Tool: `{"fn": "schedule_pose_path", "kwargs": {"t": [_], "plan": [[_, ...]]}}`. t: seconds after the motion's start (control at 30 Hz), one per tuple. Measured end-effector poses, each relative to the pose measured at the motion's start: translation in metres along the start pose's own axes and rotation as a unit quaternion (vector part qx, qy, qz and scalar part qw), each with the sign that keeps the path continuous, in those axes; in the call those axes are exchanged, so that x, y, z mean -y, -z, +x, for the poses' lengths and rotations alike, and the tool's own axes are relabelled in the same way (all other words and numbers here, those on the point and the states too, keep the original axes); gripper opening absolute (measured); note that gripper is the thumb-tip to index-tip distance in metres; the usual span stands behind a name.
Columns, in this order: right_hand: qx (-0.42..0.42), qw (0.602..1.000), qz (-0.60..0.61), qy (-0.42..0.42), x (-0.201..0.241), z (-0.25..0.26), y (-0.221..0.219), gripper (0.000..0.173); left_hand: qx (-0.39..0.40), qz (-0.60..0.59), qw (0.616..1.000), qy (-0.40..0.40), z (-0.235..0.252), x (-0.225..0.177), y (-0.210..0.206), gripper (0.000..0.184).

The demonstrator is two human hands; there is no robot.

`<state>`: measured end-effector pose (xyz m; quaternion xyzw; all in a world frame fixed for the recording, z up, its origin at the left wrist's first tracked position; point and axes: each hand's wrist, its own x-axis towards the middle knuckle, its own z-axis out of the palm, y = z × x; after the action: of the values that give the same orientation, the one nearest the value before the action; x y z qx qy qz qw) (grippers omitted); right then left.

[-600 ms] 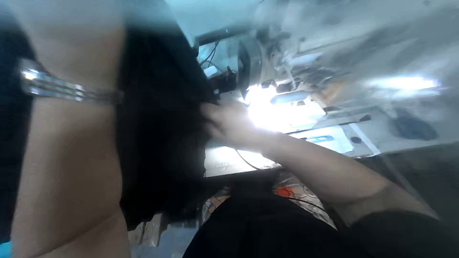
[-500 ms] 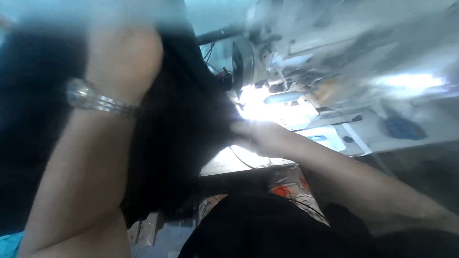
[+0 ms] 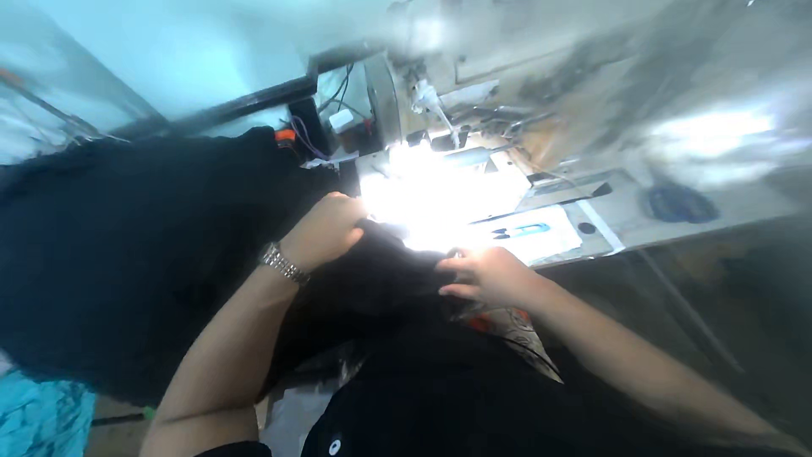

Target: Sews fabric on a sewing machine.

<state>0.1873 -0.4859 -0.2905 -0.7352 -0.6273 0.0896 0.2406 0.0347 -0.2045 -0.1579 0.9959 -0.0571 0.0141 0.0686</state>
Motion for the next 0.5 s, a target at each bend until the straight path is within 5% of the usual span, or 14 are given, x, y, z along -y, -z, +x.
{"fn": "schedule_pose_path", "kwargs": {"t": [0.17,0.33,0.5], "plan": [[-0.27,0.962,0.027,-0.012,0.045,0.043,-0.029,0.049,-0.077,0.024,0.996,-0.035,-0.016,-0.015,-0.012,0.017],[-0.287,0.957,0.038,0.019,0.052,0.081,-0.035,0.012,-0.068,0.034,0.997,-0.031,-0.022,-0.032,-0.011,0.009],[-0.253,0.967,0.027,-0.009,0.058,0.079,-0.021,0.016,-0.057,0.079,0.995,0.02,-0.026,-0.032,-0.011,0.019]]}}
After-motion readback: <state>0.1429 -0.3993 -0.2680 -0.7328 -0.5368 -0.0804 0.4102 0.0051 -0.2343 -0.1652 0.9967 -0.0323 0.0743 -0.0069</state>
